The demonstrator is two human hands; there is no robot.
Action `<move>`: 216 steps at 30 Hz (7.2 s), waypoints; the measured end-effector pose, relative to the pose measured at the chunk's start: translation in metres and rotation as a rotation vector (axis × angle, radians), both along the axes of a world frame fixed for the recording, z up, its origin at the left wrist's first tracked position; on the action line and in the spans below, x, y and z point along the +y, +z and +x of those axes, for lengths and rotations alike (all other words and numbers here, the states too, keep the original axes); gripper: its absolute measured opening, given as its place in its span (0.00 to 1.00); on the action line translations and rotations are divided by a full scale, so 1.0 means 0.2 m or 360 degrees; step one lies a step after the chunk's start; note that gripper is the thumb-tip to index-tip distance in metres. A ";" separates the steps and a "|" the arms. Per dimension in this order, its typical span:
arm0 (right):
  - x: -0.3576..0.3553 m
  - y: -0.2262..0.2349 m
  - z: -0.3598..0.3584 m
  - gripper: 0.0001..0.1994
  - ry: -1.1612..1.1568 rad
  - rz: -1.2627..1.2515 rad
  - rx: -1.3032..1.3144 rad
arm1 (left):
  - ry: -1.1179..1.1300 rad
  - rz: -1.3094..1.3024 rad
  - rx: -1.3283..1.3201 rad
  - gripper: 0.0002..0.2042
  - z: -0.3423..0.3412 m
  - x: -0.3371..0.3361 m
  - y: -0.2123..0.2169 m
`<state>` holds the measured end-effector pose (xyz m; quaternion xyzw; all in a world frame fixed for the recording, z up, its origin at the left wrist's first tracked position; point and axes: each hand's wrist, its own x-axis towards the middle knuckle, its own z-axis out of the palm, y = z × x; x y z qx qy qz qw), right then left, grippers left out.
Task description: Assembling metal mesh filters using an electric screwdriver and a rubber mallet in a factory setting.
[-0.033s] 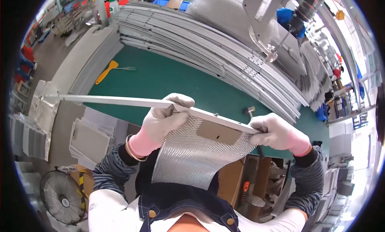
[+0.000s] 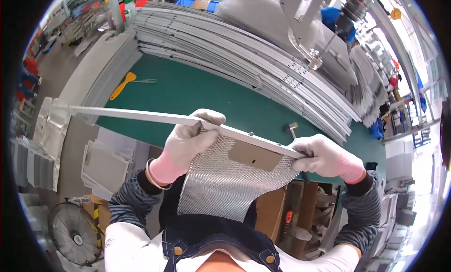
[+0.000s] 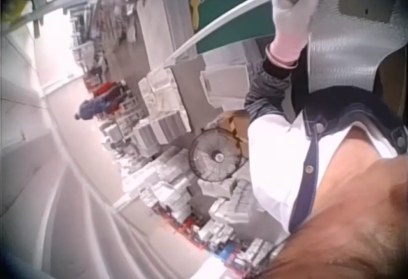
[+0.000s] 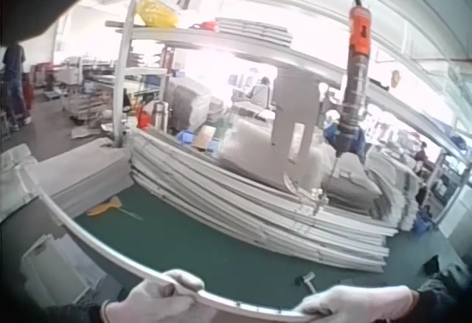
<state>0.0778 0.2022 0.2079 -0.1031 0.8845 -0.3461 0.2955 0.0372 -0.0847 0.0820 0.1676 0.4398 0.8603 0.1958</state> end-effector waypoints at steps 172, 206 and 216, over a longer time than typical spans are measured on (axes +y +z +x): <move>0.09 -0.26 0.30 0.30 0.0358 0.0349 -0.0145 | -0.1191 -0.1636 0.2468 0.29 0.03 0.69 0.03; 0.04 -0.44 0.34 0.13 0.0008 0.0358 0.1025 | -0.1488 -0.1682 0.1472 0.17 -0.11 0.38 0.13; 0.07 -0.45 0.25 0.13 0.0120 0.0130 0.0392 | -0.0968 -0.2004 0.1517 0.07 -0.01 -0.06 0.26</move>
